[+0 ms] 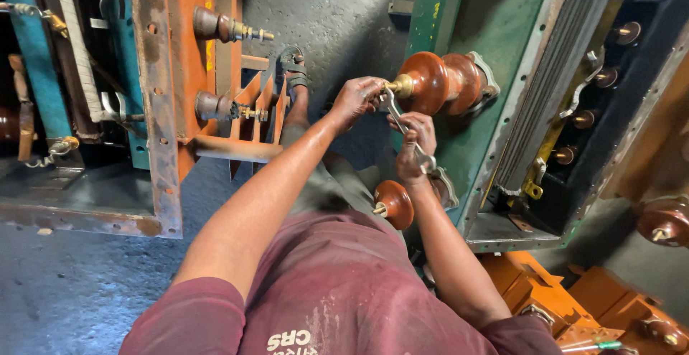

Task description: The person uses a wrench to tighten a brass fastener on a brown ceramic insulator mounted on a green metal frame. The person holds the insulator with one hand and turns the wrench with the other, repeating the tightening motion.

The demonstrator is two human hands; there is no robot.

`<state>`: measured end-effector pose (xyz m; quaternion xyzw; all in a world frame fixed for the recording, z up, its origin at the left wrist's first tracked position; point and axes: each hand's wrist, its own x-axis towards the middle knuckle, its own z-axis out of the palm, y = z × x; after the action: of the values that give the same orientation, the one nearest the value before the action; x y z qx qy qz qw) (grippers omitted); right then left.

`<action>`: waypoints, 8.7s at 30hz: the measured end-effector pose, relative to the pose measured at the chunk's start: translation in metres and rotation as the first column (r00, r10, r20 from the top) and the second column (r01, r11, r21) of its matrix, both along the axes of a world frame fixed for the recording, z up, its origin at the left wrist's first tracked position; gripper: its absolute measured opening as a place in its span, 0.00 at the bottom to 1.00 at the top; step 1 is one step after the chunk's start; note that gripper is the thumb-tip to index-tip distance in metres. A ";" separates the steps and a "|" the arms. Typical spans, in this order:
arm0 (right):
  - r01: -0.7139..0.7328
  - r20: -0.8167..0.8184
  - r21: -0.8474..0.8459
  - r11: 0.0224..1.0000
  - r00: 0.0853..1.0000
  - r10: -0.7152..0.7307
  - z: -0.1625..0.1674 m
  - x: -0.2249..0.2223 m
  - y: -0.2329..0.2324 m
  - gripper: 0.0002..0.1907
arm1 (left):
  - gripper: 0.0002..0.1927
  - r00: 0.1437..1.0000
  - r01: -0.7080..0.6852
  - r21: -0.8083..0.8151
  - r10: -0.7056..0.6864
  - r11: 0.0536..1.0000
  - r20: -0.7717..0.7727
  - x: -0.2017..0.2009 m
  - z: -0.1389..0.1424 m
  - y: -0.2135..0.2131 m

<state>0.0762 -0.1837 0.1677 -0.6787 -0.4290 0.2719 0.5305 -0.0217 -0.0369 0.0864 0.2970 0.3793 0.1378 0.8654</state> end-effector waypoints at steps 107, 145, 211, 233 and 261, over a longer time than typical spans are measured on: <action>-0.406 0.244 -0.273 0.872 0.848 0.471 0.027 -0.018 0.034 0.03 | 0.14 0.999 -0.034 -0.123 0.030 0.992 -0.030 -0.069 -0.035 -0.004; 0.039 0.196 0.032 0.999 0.980 -0.044 0.007 -0.025 -0.012 0.13 | 0.14 0.961 -0.134 -0.363 0.210 0.922 0.178 0.000 -0.013 -0.005; 0.045 0.341 -0.005 0.999 0.939 -0.040 0.000 -0.026 -0.020 0.23 | 0.12 0.943 -0.152 -0.360 0.244 0.921 0.225 -0.003 -0.024 -0.015; 0.281 0.054 0.004 0.960 0.958 -0.281 0.014 0.024 0.042 0.07 | 0.11 0.945 -0.167 -0.395 0.260 0.903 0.196 -0.008 -0.024 -0.012; -0.701 0.601 -0.520 0.488 0.105 0.792 0.024 -0.007 0.056 0.19 | 0.18 0.937 -0.326 -0.486 0.208 0.811 -0.281 -0.109 -0.070 -0.043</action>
<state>0.0696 -0.1276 0.1919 -0.4344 -0.8794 0.1920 0.0327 -0.1303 -0.0800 0.0169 0.0058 0.5316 0.1167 0.8389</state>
